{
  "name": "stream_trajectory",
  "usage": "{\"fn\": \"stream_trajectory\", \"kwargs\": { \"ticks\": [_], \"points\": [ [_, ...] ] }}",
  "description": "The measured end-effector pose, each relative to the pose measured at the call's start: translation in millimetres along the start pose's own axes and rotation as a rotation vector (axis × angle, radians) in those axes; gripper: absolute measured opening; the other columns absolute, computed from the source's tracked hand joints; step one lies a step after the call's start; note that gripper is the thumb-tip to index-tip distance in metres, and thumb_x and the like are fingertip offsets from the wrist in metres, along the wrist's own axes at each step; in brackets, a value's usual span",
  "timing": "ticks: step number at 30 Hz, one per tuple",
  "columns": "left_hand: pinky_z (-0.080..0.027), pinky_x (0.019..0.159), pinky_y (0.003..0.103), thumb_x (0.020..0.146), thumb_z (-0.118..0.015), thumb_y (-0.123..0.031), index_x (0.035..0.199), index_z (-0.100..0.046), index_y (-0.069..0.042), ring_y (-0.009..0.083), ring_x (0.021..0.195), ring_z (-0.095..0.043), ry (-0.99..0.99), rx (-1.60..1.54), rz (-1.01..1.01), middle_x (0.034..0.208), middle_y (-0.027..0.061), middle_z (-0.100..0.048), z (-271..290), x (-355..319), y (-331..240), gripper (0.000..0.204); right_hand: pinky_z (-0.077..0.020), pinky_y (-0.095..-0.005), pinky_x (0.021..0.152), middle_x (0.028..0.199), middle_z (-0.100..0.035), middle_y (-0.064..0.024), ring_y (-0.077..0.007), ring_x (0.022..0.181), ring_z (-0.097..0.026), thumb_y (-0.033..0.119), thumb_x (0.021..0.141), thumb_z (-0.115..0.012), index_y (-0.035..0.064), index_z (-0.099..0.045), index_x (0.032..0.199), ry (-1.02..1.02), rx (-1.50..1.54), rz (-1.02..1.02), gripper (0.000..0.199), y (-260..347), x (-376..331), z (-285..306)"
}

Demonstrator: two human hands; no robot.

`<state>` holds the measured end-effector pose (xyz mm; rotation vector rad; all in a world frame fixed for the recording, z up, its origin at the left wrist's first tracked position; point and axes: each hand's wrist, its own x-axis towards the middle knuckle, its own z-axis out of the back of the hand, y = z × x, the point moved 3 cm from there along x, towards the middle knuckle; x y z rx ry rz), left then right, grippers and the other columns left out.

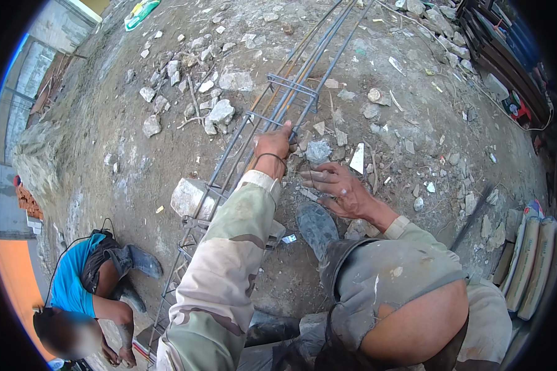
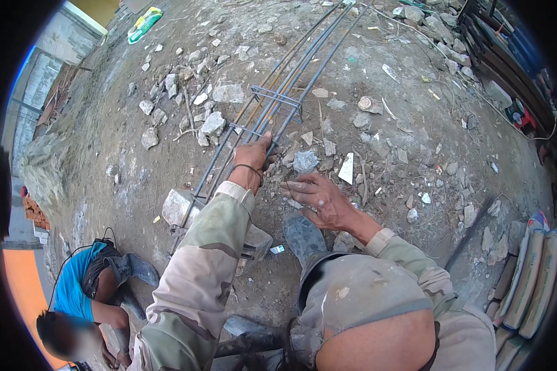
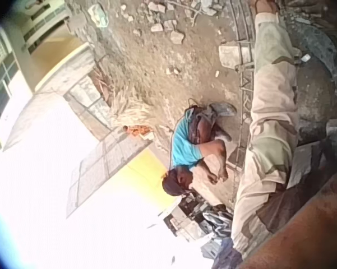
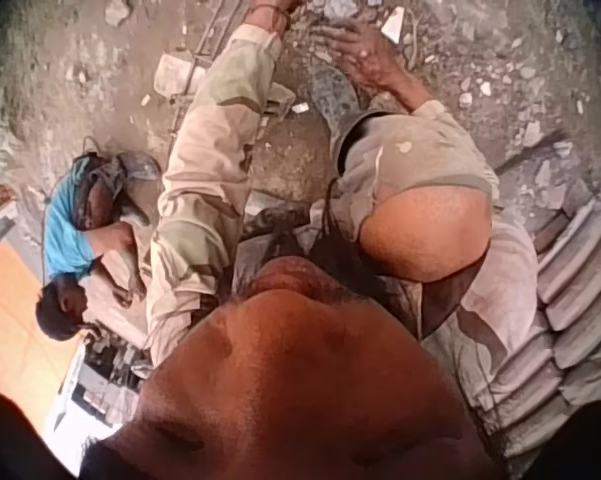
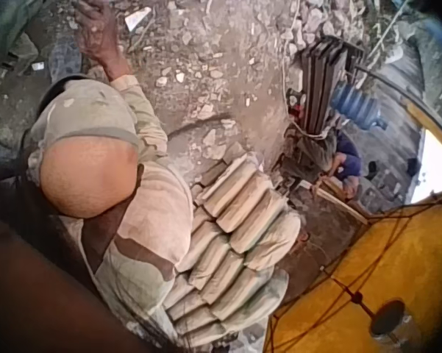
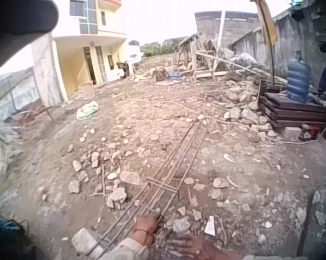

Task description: The person constructs a rebar column by wrapping tie wire around intersecting rebar rods and tightening the wire using pliers and by hand.

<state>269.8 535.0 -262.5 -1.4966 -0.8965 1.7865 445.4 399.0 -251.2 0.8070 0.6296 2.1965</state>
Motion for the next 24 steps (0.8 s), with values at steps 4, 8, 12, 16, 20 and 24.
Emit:
{"fn": "stream_trajectory", "kwargs": {
  "ticks": [4, 8, 12, 16, 20, 24],
  "points": [
    [-0.038, 0.040, 0.023, 0.098, -0.074, -0.031, 0.094, -0.073, 0.000, 0.0110, 0.047, -0.060, 0.013, -0.051, -0.047, 0.078, 0.0103, -0.077, 4.9, 0.9, 1.6, 0.031, -0.0534, -0.0432, 0.101, 0.146, -0.061, -0.0116, -0.0322, 0.115, -0.063, -0.002, 0.086, -0.059, 0.0067, -0.057, 0.146, -0.006, -0.128, 0.009, 0.060, 5.4, 2.5, -28.3],
    [-0.038, 0.041, 0.024, 0.097, -0.076, -0.031, 0.091, -0.074, 0.000, 0.0114, 0.049, -0.060, -0.040, 0.031, -0.044, 0.077, 0.0100, -0.076, 8.9, -4.2, -2.2, 0.032, -0.0584, -0.0325, 0.075, 0.124, -0.071, -0.0176, -0.0208, 0.084, -0.071, 0.000, 0.095, -0.060, 0.0028, -0.061, 0.139, -0.463, 0.519, -0.540, 0.044, -41.6, 8.1, -2.7],
    [-0.047, 0.047, 0.024, 0.096, -0.077, -0.027, 0.093, -0.074, 0.006, 0.0150, 0.061, -0.070, -0.043, 0.022, -0.087, 0.080, 0.0107, -0.076, 0.9, -2.8, -2.0, 0.033, -0.0542, -0.0278, 0.067, 0.098, -0.078, -0.0079, -0.0122, 0.081, -0.069, 0.016, 0.094, -0.076, 0.0020, -0.076, 0.117, -0.358, 0.523, -0.712, 0.028, -87.5, 41.9, 47.7],
    [-0.050, 0.049, 0.026, 0.096, -0.077, -0.024, 0.095, -0.073, 0.010, 0.0172, 0.064, -0.072, -0.012, -0.045, -0.080, 0.086, 0.0132, -0.076, 5.4, -4.5, -0.5, 0.035, -0.0537, -0.0300, 0.073, 0.090, -0.078, -0.0062, -0.0103, 0.080, -0.069, 0.028, 0.087, -0.084, 0.0030, -0.079, 0.109, -0.245, 0.478, -0.571, 0.033, -64.3, 88.0, 32.0],
    [-0.049, 0.048, 0.026, 0.095, -0.078, -0.026, 0.094, -0.073, 0.011, 0.0159, 0.059, -0.067, -0.026, -0.005, -0.100, 0.083, 0.0121, -0.074, 4.7, -9.8, -4.9, 0.037, -0.0540, -0.0311, 0.073, 0.089, -0.078, -0.0072, -0.0115, 0.077, -0.069, 0.027, 0.088, -0.082, 0.0032, -0.079, 0.108, -0.223, 0.407, -0.729, 0.031, -51.8, 89.3, 18.2],
    [-0.044, 0.044, 0.028, 0.094, -0.079, -0.030, 0.089, -0.074, 0.007, 0.0150, 0.051, -0.058, -0.068, 0.029, -0.089, 0.074, 0.0095, -0.070, 4.0, -10.8, -7.5, 0.038, -0.0540, -0.0295, 0.070, 0.087, -0.077, -0.0066, -0.0118, 0.075, -0.070, 0.023, 0.091, -0.080, 0.0017, -0.078, 0.103, -0.547, 0.588, -0.546, 0.025, -47.3, 89.6, -3.9]
  ]
}}
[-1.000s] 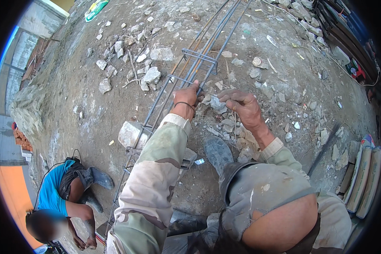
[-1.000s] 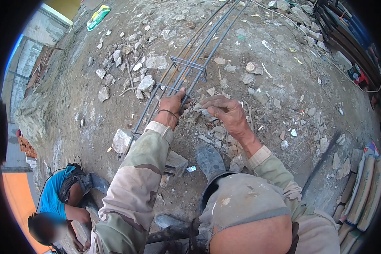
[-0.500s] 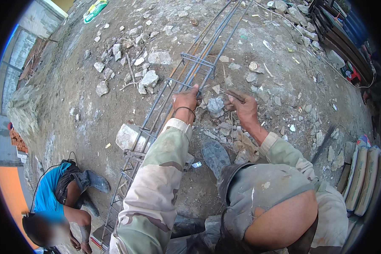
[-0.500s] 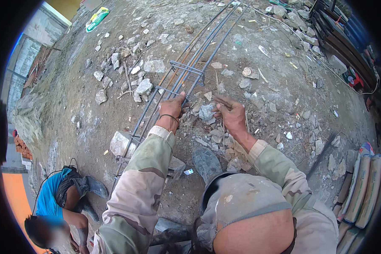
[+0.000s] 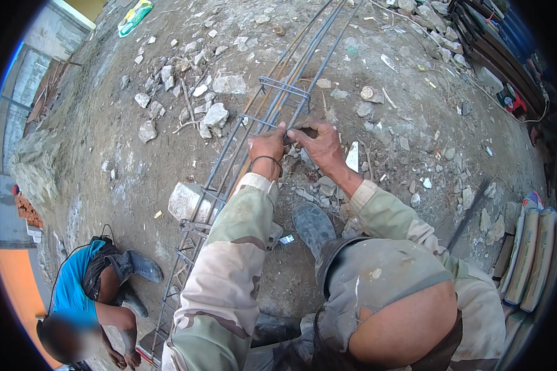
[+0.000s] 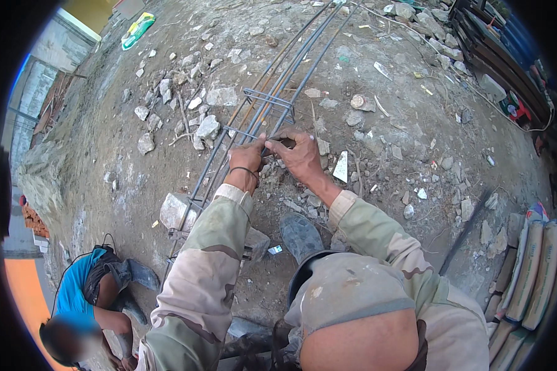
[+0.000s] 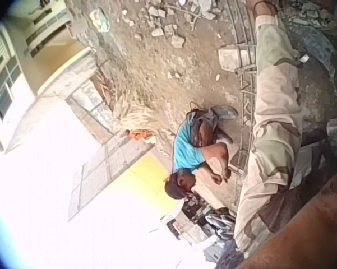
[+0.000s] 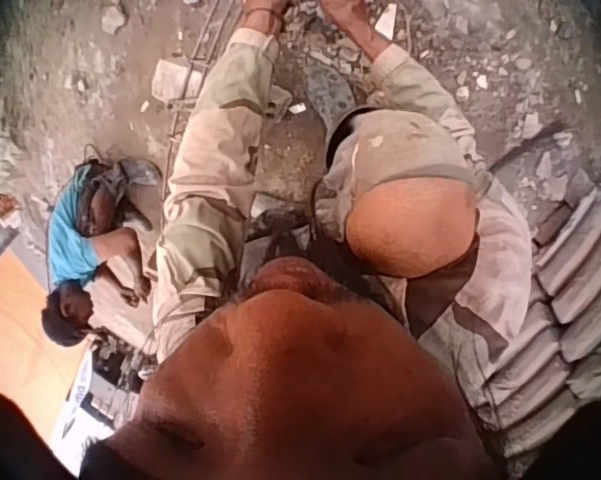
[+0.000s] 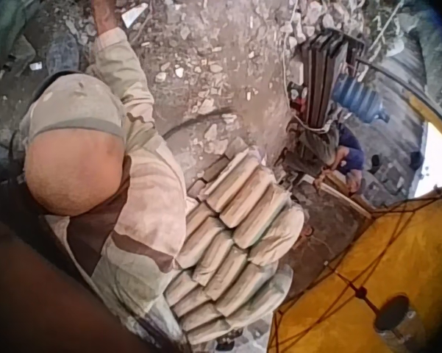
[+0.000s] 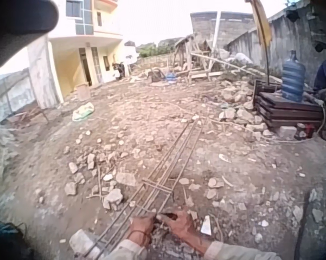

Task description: The person constructs a rebar column by wrapping tie wire around intersecting rebar rods and tightening the wire using pliers and by hand.

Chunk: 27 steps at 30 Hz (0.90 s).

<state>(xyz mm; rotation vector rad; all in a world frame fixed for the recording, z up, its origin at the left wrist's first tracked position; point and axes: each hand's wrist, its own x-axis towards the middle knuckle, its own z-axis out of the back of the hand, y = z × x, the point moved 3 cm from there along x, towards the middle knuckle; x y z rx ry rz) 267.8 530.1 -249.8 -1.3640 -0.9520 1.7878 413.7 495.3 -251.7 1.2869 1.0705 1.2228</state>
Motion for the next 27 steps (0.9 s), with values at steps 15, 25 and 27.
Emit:
{"fn": "stream_trajectory", "kwargs": {
  "ticks": [15, 25, 27],
  "points": [
    [-0.039, 0.040, 0.028, 0.095, -0.077, -0.026, 0.092, -0.075, 0.004, 0.0139, 0.046, -0.055, -0.040, 0.062, 0.000, 0.077, 0.0110, -0.074, -8.3, 14.0, 10.0, 0.031, -0.0477, -0.0248, 0.053, 0.090, -0.069, -0.0153, -0.0152, 0.061, -0.057, -0.002, 0.094, -0.061, -0.0022, -0.060, 0.106, 0.078, 1.181, -0.849, 0.012, -84.9, 31.3, -5.2],
    [-0.053, 0.044, 0.027, 0.100, -0.070, -0.020, 0.095, -0.070, 0.011, 0.0198, 0.058, -0.071, 0.005, -0.009, 0.006, 0.083, 0.0155, -0.076, 1.5, 10.2, 5.1, 0.031, -0.0529, -0.0325, 0.062, 0.093, -0.067, -0.0203, -0.0262, 0.074, -0.067, -0.008, 0.091, -0.058, -0.0056, -0.058, 0.108, 0.102, 0.905, -0.763, 0.017, -53.0, 29.9, -24.0],
    [-0.054, 0.044, 0.027, 0.101, -0.069, -0.019, 0.095, -0.069, 0.012, 0.0206, 0.058, -0.071, 0.018, -0.073, 0.034, 0.083, 0.0161, -0.076, 2.9, 11.6, 7.0, 0.032, -0.0531, -0.0395, 0.064, 0.090, -0.067, -0.0195, -0.0307, 0.072, -0.065, -0.002, 0.092, -0.055, -0.0082, -0.062, 0.103, -0.038, 0.959, -0.727, 0.015, -48.7, 26.1, -31.9]
  ]
}}
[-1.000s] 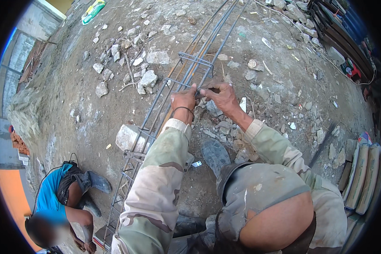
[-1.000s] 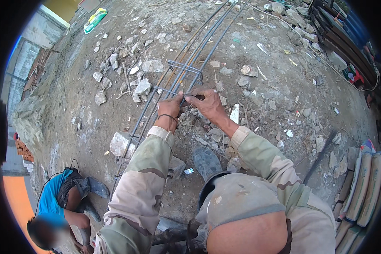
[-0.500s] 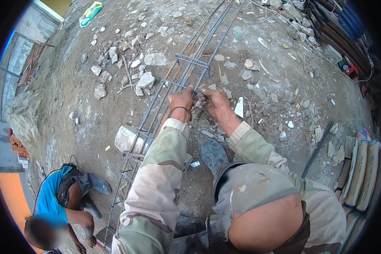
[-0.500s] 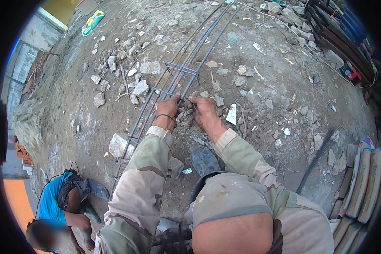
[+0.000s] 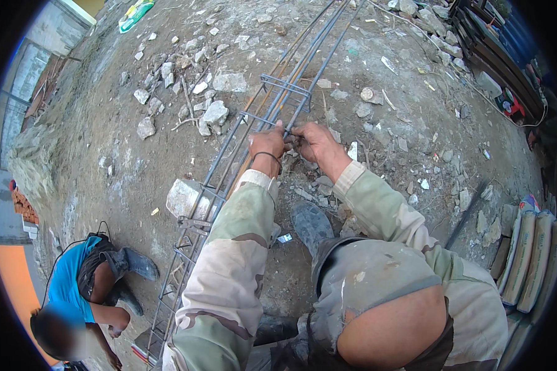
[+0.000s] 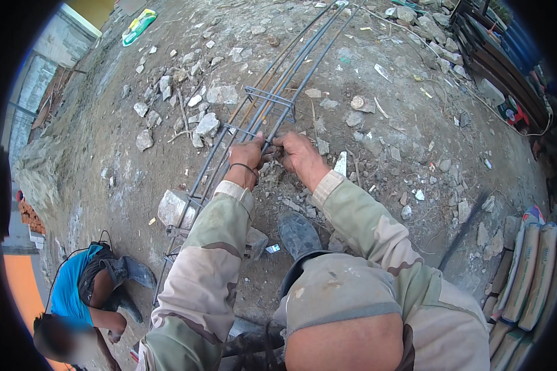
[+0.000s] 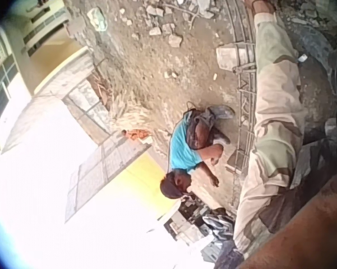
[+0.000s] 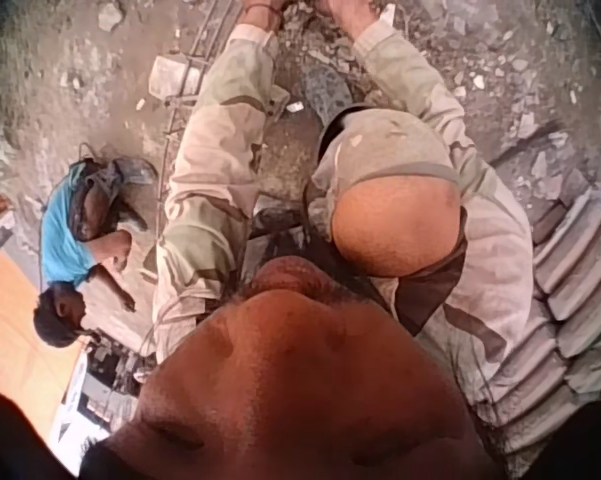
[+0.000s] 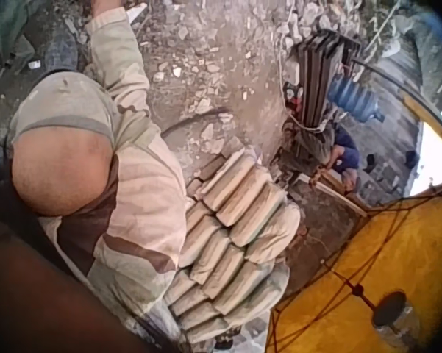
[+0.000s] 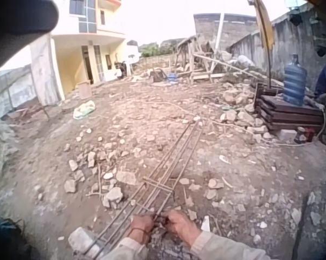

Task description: The person constructs a rebar column by wrapping tie wire around intersecting rebar rods and tightening the wire using pliers and by hand.

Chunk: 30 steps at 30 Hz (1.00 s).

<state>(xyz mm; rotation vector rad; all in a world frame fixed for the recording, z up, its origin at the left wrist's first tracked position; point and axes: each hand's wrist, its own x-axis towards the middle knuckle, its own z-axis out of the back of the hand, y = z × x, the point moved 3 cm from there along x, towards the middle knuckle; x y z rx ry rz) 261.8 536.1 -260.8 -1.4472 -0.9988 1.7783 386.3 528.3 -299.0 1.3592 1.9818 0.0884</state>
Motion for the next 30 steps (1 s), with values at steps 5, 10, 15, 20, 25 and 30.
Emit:
{"fn": "stream_trajectory", "kwargs": {
  "ticks": [5, 10, 15, 20, 25, 30],
  "points": [
    [-0.050, 0.041, 0.026, 0.103, -0.065, -0.019, 0.097, -0.067, 0.011, 0.0208, 0.055, -0.070, -0.018, -0.134, 0.017, 0.079, 0.0162, -0.075, -7.4, -1.7, -3.5, 0.031, -0.0519, -0.0396, 0.064, 0.092, -0.066, -0.0182, -0.0307, 0.072, -0.063, 0.006, 0.090, -0.058, -0.0026, -0.063, 0.098, 0.033, 0.079, -0.064, 0.013, 13.3, -1.3, 1.0],
    [-0.051, 0.045, 0.030, 0.100, -0.069, -0.023, 0.097, -0.069, 0.011, 0.0208, 0.058, -0.071, 0.013, -0.033, 0.090, 0.086, 0.0186, -0.075, -3.7, -5.1, -4.6, 0.035, -0.0505, -0.0419, 0.064, 0.092, -0.065, -0.0139, -0.0270, 0.067, -0.057, 0.019, 0.089, -0.065, 0.0046, -0.063, 0.093, -0.112, -0.046, -0.084, 0.015, 25.5, -14.7, -30.0],
    [-0.059, 0.065, 0.039, 0.093, -0.076, -0.036, 0.104, -0.071, 0.014, 0.0300, 0.080, -0.077, -0.139, 0.054, 0.072, 0.101, 0.0248, -0.076, 3.5, 26.9, 16.7, 0.051, -0.0536, -0.0515, 0.057, 0.084, -0.067, -0.0129, -0.0323, 0.068, -0.067, 0.019, 0.092, -0.063, 0.0046, -0.065, 0.094, -0.252, -0.149, -0.187, 0.015, 15.2, 11.6, -28.1],
    [-0.056, 0.062, 0.042, 0.093, -0.069, -0.025, 0.104, -0.072, 0.007, 0.0274, 0.084, -0.074, -0.238, 0.129, 0.026, 0.096, 0.0168, -0.075, 8.1, 35.2, 20.1, 0.034, -0.0539, -0.0465, 0.072, 0.083, -0.064, -0.0059, -0.0258, 0.071, -0.063, 0.022, 0.089, -0.072, 0.0108, -0.063, 0.094, -0.353, -0.297, -0.085, 0.015, 9.7, -7.2, -53.6],
    [-0.056, 0.076, 0.043, 0.092, -0.066, -0.033, 0.106, -0.073, 0.009, 0.0315, 0.091, -0.074, -0.167, 0.109, 0.061, 0.102, 0.0208, -0.075, -1.3, 6.1, 1.5, 0.045, -0.0513, -0.0503, 0.058, 0.081, -0.068, -0.0097, -0.0278, 0.062, -0.067, 0.013, 0.091, -0.063, 0.0050, -0.067, 0.096, -0.347, -0.328, -0.093, 0.011, 16.4, 4.3, -35.2],
    [-0.056, 0.087, 0.044, 0.093, -0.064, -0.045, 0.105, -0.077, 0.006, 0.0329, 0.095, -0.076, -0.146, 0.086, 0.139, 0.102, 0.0222, -0.077, 13.9, 1.2, -0.9, 0.054, -0.0531, -0.0448, 0.061, 0.080, -0.069, -0.0129, -0.0266, 0.065, -0.067, -0.003, 0.084, -0.069, 0.0009, -0.069, 0.090, -0.383, -0.323, 0.080, 0.008, 7.6, -40.5, -49.8]
  ]
}}
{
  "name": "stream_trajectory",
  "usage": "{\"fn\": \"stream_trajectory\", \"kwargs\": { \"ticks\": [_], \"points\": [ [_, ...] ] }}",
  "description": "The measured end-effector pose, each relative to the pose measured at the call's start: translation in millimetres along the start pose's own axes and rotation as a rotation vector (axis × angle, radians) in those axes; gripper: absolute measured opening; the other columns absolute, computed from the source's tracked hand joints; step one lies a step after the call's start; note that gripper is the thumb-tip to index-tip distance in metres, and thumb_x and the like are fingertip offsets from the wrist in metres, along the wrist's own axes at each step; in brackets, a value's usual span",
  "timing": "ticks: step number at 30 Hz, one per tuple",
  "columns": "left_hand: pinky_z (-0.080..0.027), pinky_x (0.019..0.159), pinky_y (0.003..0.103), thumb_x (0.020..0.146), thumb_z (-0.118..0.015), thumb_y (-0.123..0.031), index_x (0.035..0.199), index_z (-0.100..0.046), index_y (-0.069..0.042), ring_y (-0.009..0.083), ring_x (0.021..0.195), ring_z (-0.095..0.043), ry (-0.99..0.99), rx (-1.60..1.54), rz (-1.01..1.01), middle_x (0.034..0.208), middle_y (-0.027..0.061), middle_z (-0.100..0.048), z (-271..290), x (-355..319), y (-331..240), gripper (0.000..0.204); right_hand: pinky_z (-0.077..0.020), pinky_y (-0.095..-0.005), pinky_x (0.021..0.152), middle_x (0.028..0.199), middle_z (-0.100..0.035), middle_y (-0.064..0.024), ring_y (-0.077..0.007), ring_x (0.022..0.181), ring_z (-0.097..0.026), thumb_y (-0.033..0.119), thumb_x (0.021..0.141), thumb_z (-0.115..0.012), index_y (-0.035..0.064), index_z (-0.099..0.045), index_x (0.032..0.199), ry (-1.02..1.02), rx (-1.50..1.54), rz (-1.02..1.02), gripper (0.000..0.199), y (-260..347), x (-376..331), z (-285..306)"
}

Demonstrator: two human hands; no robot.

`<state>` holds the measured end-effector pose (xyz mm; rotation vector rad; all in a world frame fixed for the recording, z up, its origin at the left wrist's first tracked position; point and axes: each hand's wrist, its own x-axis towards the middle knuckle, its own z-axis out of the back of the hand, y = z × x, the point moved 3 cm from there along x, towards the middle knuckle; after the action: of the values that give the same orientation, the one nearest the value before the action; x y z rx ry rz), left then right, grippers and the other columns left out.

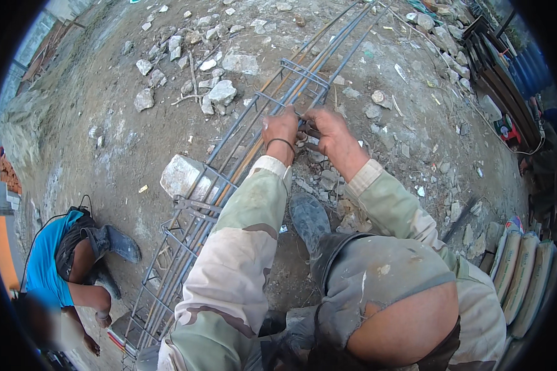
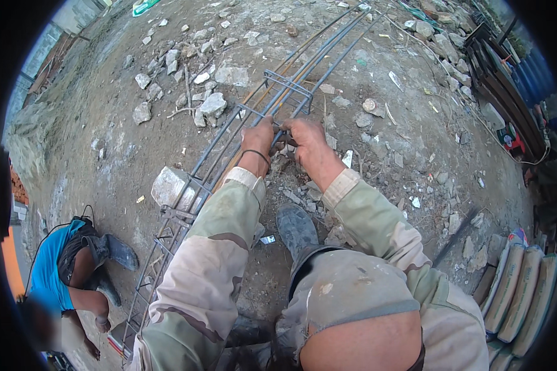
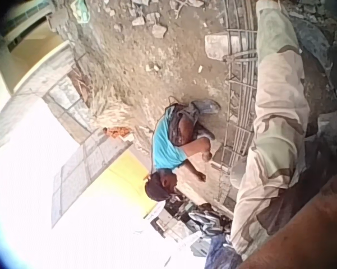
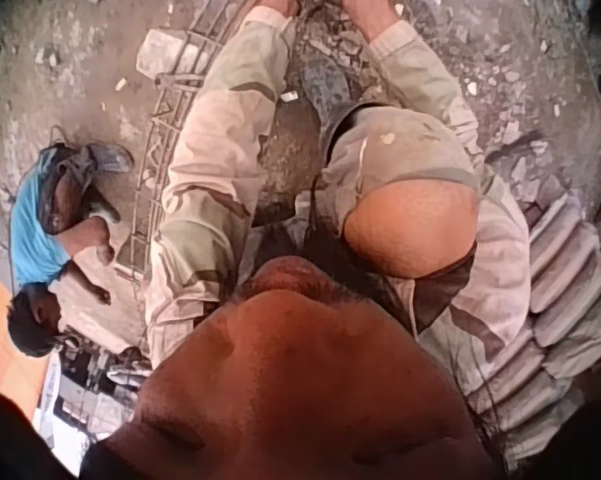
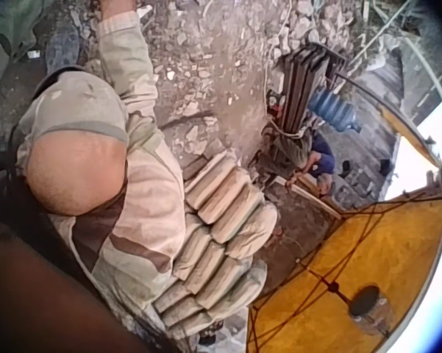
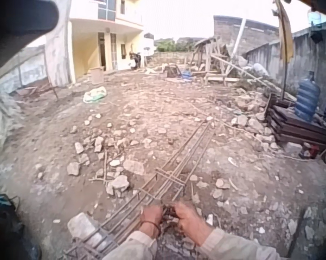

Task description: The person constructs a rebar column by wrapping tie wire around intersecting rebar rods and tightening the wire using pliers and by hand.

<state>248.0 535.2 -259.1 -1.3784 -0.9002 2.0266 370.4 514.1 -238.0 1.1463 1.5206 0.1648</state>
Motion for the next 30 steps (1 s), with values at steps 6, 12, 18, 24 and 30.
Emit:
{"fn": "stream_trajectory", "kwargs": {
  "ticks": [6, 12, 18, 24, 30],
  "points": [
    [-0.055, 0.086, 0.044, 0.092, -0.068, -0.046, 0.099, -0.080, 0.000, 0.0321, 0.094, -0.076, 0.133, 0.169, -0.087, 0.098, 0.0158, -0.079, -17.0, 4.7, 5.4, 0.048, -0.0556, -0.0371, 0.073, 0.094, -0.075, -0.0143, -0.0250, 0.082, -0.072, -0.003, 0.085, -0.072, -0.0077, -0.076, 0.095, 0.150, -0.590, 0.443, 0.012, 20.5, 27.6, 41.3],
    [-0.055, 0.085, 0.043, 0.094, -0.069, -0.047, 0.090, -0.081, 0.000, 0.0293, 0.088, -0.075, 0.060, 0.242, -0.180, 0.085, 0.0135, -0.079, -22.1, 3.1, 6.7, 0.049, -0.0544, -0.0415, 0.077, 0.090, -0.075, -0.0092, -0.0299, 0.086, -0.069, 0.000, 0.073, -0.075, 0.0077, -0.081, 0.100, 0.345, -1.104, 1.193, 0.029, 35.1, 21.8, 62.0],
    [-0.055, 0.077, 0.040, 0.096, -0.069, -0.041, 0.085, -0.080, 0.003, 0.0251, 0.077, -0.075, 0.104, 0.174, -0.166, 0.078, 0.0127, -0.077, -11.5, -1.2, 3.6, 0.046, -0.0456, -0.0449, 0.090, 0.094, -0.068, -0.0070, -0.0246, 0.101, -0.061, 0.011, 0.080, -0.071, 0.0015, -0.074, 0.109, 0.227, -1.584, 1.953, 0.031, 13.1, -20.3, 52.2],
    [-0.056, 0.077, 0.040, 0.092, -0.072, -0.040, 0.086, -0.079, 0.004, 0.0274, 0.077, -0.075, 0.123, 0.121, -0.177, 0.077, 0.0154, -0.077, -18.3, 17.0, 12.1, 0.045, -0.0456, -0.0442, 0.089, 0.094, -0.068, -0.0068, -0.0251, 0.099, -0.062, 0.022, 0.079, -0.077, -0.0012, -0.072, 0.103, 0.296, -1.558, 2.044, 0.034, 17.6, -11.3, 49.2],
    [-0.056, 0.075, 0.039, 0.093, -0.071, -0.038, 0.089, -0.078, 0.005, 0.0278, 0.074, -0.075, 0.129, 0.139, -0.235, 0.078, 0.0149, -0.077, -17.9, 16.2, 11.5, 0.044, -0.0485, -0.0426, 0.085, 0.088, -0.071, -0.0095, -0.0308, 0.089, -0.066, 0.017, 0.083, -0.077, -0.0007, -0.072, 0.098, 0.244, -1.385, 1.723, 0.024, 18.7, -6.1, 49.3]
  ]
}}
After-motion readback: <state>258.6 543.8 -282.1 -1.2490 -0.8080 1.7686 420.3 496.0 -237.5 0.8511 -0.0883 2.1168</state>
